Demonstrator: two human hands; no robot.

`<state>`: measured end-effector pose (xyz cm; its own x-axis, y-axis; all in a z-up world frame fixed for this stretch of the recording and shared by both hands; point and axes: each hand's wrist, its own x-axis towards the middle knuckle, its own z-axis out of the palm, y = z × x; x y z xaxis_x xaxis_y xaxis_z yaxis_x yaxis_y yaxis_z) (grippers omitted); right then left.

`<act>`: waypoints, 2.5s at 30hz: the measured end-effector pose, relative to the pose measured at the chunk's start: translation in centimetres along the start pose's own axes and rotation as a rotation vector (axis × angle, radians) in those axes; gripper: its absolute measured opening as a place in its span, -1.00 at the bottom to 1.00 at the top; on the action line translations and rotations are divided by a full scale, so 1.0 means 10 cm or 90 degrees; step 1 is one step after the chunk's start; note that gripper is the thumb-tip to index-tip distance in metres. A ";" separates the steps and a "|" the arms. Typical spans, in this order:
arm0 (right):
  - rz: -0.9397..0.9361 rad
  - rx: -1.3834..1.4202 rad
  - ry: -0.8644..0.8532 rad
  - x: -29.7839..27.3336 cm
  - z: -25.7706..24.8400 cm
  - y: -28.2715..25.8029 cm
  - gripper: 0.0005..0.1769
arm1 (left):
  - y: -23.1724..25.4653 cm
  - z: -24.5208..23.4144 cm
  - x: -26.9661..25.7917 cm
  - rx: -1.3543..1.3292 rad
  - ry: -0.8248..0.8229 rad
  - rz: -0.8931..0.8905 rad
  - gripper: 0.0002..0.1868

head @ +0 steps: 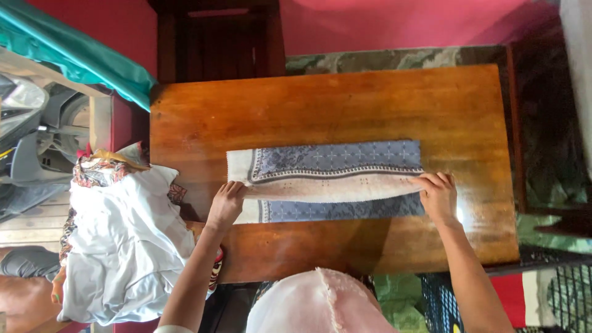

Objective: The person folds a red cloth, a patterned scarf, and a white t-shirt on a wooden table, smoothing each item before placing them into a black laundry basket.

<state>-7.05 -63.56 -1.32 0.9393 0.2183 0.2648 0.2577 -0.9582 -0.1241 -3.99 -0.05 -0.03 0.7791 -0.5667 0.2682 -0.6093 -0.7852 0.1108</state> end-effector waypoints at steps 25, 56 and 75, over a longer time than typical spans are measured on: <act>0.037 -0.047 0.099 -0.73 0.18 -0.35 -0.60 | 0.46 0.12 -0.56 0.049 0.012 0.007 -0.82; 0.223 0.136 0.056 -0.35 0.18 -1.26 -0.24 | 1.09 -0.14 0.31 -0.080 -0.142 -0.262 -0.33; -0.119 0.216 -0.050 0.98 0.74 -2.89 -0.18 | 1.27 0.76 1.11 -0.016 -0.215 -0.201 -0.22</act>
<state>-3.64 -32.39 -2.24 0.8799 0.4097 0.2405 0.4742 -0.7877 -0.3932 -1.92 -18.18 -2.88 0.9293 -0.3530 -0.1090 -0.3339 -0.9288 0.1608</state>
